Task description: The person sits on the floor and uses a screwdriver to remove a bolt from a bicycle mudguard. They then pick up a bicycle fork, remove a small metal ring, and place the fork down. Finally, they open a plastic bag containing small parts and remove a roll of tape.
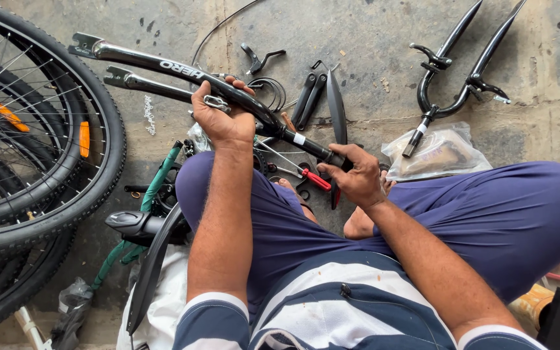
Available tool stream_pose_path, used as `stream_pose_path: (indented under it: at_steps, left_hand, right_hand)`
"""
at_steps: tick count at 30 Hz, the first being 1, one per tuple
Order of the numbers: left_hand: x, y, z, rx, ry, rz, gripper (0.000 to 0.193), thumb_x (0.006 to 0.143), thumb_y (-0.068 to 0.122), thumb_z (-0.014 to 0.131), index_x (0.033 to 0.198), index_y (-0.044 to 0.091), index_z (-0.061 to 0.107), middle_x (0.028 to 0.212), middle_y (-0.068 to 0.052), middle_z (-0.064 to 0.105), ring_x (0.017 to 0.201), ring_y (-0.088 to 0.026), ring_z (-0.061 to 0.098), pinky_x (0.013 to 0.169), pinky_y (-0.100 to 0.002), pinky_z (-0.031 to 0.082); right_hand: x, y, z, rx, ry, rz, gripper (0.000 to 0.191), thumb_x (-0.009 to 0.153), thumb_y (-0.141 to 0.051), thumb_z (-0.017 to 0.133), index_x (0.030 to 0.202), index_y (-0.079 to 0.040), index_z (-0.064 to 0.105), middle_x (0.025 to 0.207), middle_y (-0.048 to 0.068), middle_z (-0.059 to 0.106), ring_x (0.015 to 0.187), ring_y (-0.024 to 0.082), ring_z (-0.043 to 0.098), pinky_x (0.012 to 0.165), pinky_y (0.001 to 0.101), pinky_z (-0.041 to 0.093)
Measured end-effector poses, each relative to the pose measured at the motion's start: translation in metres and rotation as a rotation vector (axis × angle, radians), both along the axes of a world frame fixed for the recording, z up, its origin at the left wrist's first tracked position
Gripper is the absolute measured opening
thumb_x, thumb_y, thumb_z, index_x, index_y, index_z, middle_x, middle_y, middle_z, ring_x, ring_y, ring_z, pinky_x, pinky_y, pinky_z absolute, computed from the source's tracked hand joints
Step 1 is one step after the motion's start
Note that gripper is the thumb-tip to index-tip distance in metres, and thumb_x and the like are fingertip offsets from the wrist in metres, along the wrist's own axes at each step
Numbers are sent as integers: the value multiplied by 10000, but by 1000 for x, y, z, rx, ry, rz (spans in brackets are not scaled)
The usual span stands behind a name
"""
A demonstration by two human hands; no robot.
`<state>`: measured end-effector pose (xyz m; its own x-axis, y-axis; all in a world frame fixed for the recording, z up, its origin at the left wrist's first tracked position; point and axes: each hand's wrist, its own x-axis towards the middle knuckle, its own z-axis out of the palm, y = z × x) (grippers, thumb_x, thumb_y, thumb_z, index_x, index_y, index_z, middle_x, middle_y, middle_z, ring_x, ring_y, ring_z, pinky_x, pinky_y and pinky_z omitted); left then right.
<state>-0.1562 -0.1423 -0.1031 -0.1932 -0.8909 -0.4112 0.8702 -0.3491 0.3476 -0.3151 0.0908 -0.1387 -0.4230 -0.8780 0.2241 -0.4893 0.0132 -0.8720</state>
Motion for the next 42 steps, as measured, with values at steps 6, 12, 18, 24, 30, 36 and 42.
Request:
stream_pose_path:
  at_steps: [6, 12, 18, 24, 30, 36, 42]
  left_hand:
    - [3, -4, -2, 30, 14, 21, 325, 845, 286, 634, 991, -3, 601, 884, -123, 637, 837, -263, 634, 805, -420, 509]
    - [4, -4, -2, 22, -19, 22, 326, 837, 299, 629, 964, 0, 610, 869, -127, 641, 805, -271, 640, 778, -437, 514]
    - [3, -6, -2, 48, -16, 6, 307, 831, 301, 630, 942, 15, 615, 864, -125, 645, 792, -263, 629, 771, -430, 515]
    - [2, -5, 2, 65, 12, 34, 309, 835, 294, 619, 973, 18, 606, 871, -124, 640, 817, -254, 628, 781, -425, 509]
    - [1, 0, -1, 55, -44, 1, 310, 834, 298, 608, 967, 18, 607, 866, -130, 641, 797, -259, 630, 777, -435, 515]
    - [3, -6, -7, 8, -39, -11, 328, 831, 302, 625, 936, -9, 615, 844, -138, 644, 778, -276, 640, 761, -442, 522]
    - [3, -6, -6, 36, 17, -15, 313, 840, 288, 615, 945, -7, 616, 845, -143, 643, 784, -269, 636, 764, -431, 526]
  right_hand:
    - [3, -1, 3, -100, -77, -18, 396, 817, -126, 898, 1151, -10, 720, 950, 76, 750, 831, 92, 697, 723, 247, 568]
    - [-2, 2, 8, 10, -94, 17, 411, 786, -105, 907, 1139, -10, 718, 898, 57, 741, 776, 84, 687, 677, 229, 558]
    - [-6, 0, 12, -104, -4, 46, 424, 791, -119, 914, 1153, -22, 716, 1001, 88, 747, 861, 117, 722, 728, 249, 592]
    - [-8, 1, 17, -56, 2, 75, 430, 837, -127, 866, 1219, -8, 711, 1023, 111, 760, 876, 129, 738, 722, 261, 602]
    - [-4, -3, 13, 196, -86, 67, 353, 884, -224, 838, 1173, -52, 731, 724, 59, 666, 654, 115, 641, 603, 278, 515]
    - [2, -1, 1, 133, -253, 72, 367, 938, -236, 781, 1239, -42, 705, 779, -4, 661, 706, 60, 604, 628, 238, 507]
    - [4, 2, -9, 127, -322, -4, 340, 932, -244, 804, 1184, -28, 732, 789, -17, 660, 718, 55, 575, 632, 236, 492]
